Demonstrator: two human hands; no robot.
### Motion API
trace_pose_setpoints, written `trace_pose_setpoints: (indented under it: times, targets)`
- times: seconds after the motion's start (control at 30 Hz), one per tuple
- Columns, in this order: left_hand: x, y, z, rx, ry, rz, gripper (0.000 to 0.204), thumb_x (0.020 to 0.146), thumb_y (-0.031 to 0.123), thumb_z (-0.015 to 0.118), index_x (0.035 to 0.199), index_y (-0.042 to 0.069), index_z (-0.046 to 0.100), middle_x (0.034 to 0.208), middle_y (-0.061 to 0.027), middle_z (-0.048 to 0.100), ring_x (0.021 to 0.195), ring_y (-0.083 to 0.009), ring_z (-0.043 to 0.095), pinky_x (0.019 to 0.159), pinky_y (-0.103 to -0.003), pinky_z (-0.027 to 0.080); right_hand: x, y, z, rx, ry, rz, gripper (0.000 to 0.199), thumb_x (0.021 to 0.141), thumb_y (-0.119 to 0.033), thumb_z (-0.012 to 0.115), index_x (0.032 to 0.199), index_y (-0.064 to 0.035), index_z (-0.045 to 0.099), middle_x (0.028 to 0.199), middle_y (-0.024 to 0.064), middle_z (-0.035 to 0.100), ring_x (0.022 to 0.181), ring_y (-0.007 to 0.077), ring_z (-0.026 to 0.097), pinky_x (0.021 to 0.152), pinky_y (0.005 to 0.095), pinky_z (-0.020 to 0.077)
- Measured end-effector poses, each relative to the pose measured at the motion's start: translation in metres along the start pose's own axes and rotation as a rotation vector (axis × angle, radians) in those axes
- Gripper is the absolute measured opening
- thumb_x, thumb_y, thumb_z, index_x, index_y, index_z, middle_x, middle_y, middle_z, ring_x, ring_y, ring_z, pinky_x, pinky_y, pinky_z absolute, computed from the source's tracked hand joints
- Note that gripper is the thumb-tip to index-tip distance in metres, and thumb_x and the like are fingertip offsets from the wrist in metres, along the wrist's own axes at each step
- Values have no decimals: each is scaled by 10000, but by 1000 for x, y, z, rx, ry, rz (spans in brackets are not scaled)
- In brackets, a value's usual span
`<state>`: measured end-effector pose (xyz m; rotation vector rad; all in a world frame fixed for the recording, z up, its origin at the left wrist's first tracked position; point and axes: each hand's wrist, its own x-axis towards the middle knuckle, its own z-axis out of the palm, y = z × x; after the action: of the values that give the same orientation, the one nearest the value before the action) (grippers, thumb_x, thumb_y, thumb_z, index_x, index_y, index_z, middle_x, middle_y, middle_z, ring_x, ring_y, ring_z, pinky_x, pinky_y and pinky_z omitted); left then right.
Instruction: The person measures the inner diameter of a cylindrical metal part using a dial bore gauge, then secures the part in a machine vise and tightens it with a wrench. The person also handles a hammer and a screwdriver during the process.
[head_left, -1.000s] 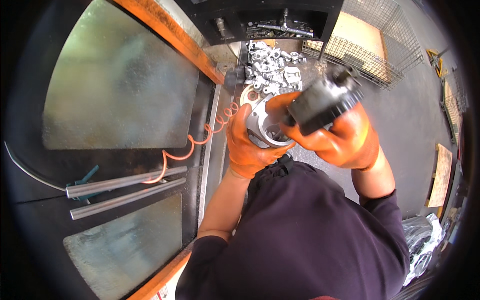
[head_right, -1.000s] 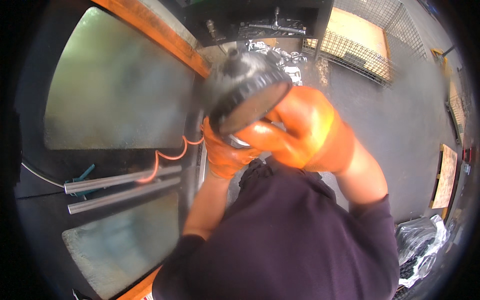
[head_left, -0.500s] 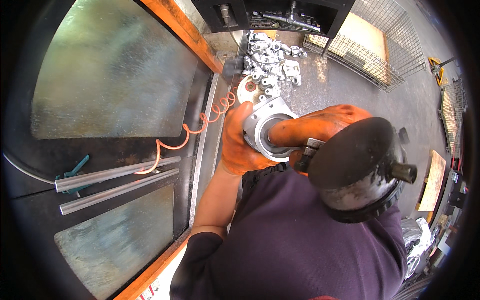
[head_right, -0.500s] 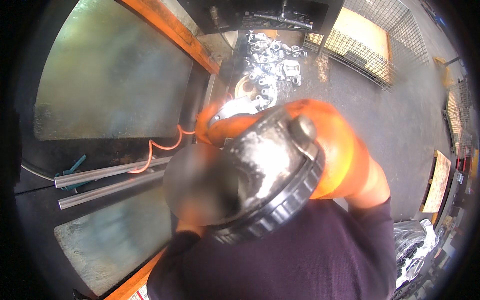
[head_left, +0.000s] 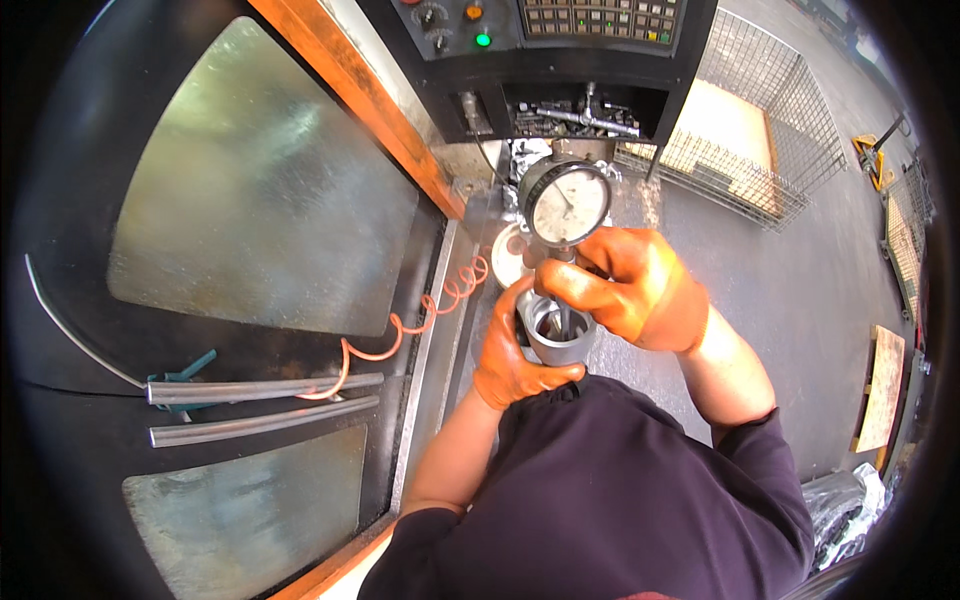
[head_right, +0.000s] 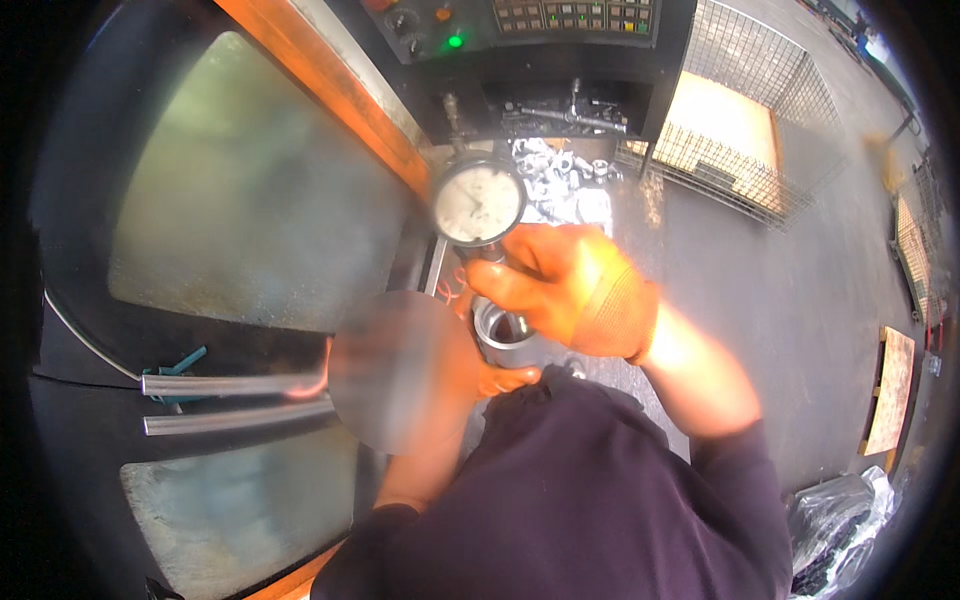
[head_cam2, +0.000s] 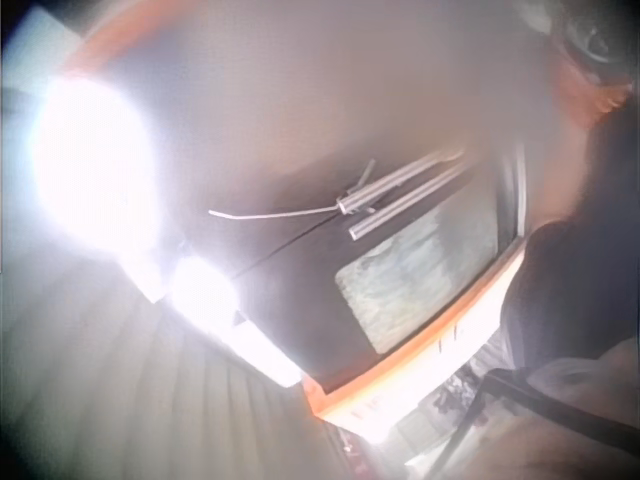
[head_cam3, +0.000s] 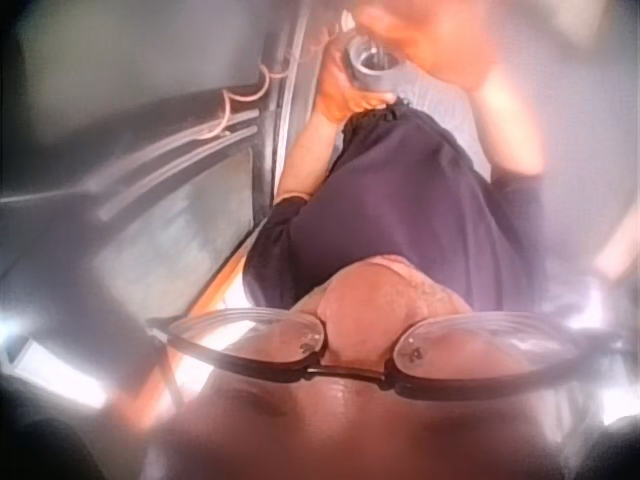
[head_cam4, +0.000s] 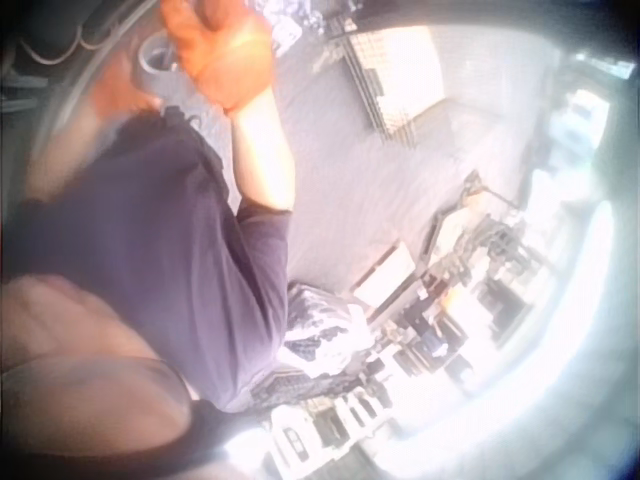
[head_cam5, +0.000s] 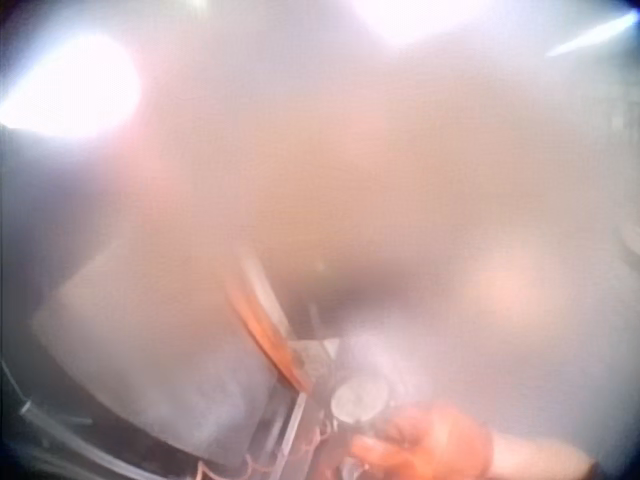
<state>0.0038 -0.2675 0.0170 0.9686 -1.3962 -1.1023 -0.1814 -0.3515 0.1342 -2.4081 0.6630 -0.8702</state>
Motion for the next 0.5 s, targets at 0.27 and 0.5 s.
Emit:
trace_pose_setpoints:
  times: [0.27, 0.5]
  targets:
    - [-7, 0, 10, -104, -18, -117, 1109, 590, 319, 988, 1474, 6, 395, 1338, -112, 558, 1211, -247, 573, 1049, -410, 455, -2, 18, 7, -167, -18, -38, 83, 900, -157, 663, 974, -130, 689, 711, 59, 441, 622, 216, 539, 557, 345, 417]
    - [-6, 13, 14, -123, -45, -233, 1125, 588, 292, 990, 1489, 9, 379, 1338, -99, 564, 1241, -224, 564, 1084, -401, 443, -7, 19, 4, -79, -11, -19, 162, 839, -145, 697, 999, -121, 685, 694, 45, 421, 587, 213, 542, 524, 346, 411]
